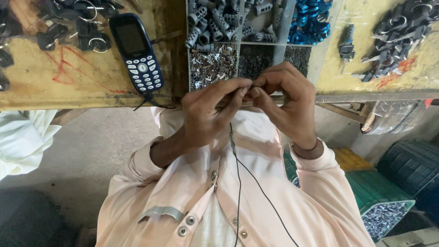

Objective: The person sits at a workbench assembling spark plugs. They pick small metal terminal parts from a compartment box, press a blue insulator cap onto each metal body by hand, and place finished assemblies aside, repeating the cycle with new components.

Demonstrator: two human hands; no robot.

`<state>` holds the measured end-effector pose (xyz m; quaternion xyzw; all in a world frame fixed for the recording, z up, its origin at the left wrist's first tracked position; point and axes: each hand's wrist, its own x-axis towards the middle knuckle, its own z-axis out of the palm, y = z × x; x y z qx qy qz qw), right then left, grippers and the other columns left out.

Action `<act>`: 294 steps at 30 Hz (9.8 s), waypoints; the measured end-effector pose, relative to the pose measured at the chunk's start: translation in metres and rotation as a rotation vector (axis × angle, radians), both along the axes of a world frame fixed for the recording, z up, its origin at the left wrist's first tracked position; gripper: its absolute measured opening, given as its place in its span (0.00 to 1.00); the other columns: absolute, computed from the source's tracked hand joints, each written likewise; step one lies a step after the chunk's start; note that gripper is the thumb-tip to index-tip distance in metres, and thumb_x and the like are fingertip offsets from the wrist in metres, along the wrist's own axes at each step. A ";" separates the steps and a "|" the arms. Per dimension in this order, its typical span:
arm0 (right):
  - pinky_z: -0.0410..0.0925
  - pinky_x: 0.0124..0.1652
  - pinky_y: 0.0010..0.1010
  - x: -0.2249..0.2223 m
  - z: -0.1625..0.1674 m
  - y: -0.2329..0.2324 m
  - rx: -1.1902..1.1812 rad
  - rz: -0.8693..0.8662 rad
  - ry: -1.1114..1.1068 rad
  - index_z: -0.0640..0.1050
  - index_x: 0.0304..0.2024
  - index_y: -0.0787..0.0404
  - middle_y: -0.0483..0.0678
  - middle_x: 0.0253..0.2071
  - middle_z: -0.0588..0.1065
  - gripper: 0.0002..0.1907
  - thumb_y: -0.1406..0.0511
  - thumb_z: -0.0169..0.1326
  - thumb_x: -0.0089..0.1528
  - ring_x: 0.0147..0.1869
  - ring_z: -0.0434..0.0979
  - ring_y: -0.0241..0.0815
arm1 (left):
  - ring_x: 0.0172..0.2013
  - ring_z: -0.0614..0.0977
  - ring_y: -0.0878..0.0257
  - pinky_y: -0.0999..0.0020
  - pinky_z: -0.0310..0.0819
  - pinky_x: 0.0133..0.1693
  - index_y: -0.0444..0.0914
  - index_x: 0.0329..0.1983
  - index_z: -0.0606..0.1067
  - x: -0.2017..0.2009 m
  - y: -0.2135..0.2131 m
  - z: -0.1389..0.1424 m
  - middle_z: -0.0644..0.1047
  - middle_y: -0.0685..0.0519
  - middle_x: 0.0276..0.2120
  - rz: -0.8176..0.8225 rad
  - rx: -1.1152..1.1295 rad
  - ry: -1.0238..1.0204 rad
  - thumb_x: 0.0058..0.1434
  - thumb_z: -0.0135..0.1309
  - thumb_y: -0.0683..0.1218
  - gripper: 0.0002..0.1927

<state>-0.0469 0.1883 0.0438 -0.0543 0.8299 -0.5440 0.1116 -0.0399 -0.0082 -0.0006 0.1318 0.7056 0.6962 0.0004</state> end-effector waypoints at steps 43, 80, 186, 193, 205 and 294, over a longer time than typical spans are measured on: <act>0.70 0.35 0.31 -0.019 0.022 0.029 0.566 0.144 0.138 0.78 0.42 0.60 0.47 0.40 0.76 0.06 0.69 0.63 0.66 0.35 0.79 0.39 | 0.31 0.81 0.70 0.75 0.79 0.33 0.29 0.48 0.77 -0.012 -0.012 -0.012 0.79 0.52 0.34 -0.316 0.380 -0.600 0.72 0.55 0.40 0.07; 0.75 0.42 0.31 0.027 -0.035 0.005 0.196 -0.060 0.490 0.76 0.46 0.68 0.55 0.44 0.77 0.09 0.78 0.61 0.65 0.45 0.80 0.45 | 0.35 0.81 0.72 0.77 0.79 0.37 0.31 0.50 0.75 -0.007 0.006 0.004 0.77 0.53 0.40 -0.221 0.316 -0.436 0.74 0.54 0.42 0.09; 0.66 0.34 0.38 -0.088 -0.045 0.088 0.820 -0.162 0.687 0.75 0.37 0.66 0.52 0.32 0.75 0.11 0.71 0.67 0.68 0.35 0.76 0.49 | 0.46 0.87 0.59 0.70 0.83 0.50 0.32 0.49 0.80 -0.014 0.003 -0.017 0.83 0.44 0.45 -0.150 0.268 -0.124 0.65 0.63 0.33 0.10; 0.68 0.32 0.24 -0.060 -0.022 0.090 -0.276 -0.263 0.023 0.73 0.49 0.68 0.49 0.36 0.77 0.05 0.74 0.54 0.71 0.34 0.78 0.36 | 0.45 0.87 0.60 0.67 0.86 0.50 0.31 0.50 0.78 -0.017 -0.002 -0.022 0.83 0.43 0.45 -0.293 0.445 -0.206 0.68 0.60 0.33 0.09; 0.75 0.51 0.26 0.001 0.012 0.033 -0.276 -0.017 -0.156 0.70 0.56 0.65 0.49 0.44 0.76 0.18 0.77 0.56 0.65 0.49 0.80 0.36 | 0.44 0.88 0.60 0.69 0.85 0.47 0.33 0.47 0.80 -0.015 -0.003 -0.021 0.84 0.46 0.44 -0.204 0.163 -0.125 0.62 0.68 0.37 0.12; 0.73 0.48 0.25 0.006 0.012 0.032 -0.428 0.062 -0.328 0.80 0.52 0.71 0.51 0.46 0.75 0.10 0.79 0.53 0.69 0.46 0.78 0.35 | 0.56 0.81 0.49 0.60 0.83 0.54 0.32 0.44 0.73 -0.030 -0.023 0.014 0.76 0.40 0.56 -0.340 -0.359 0.676 0.70 0.63 0.36 0.08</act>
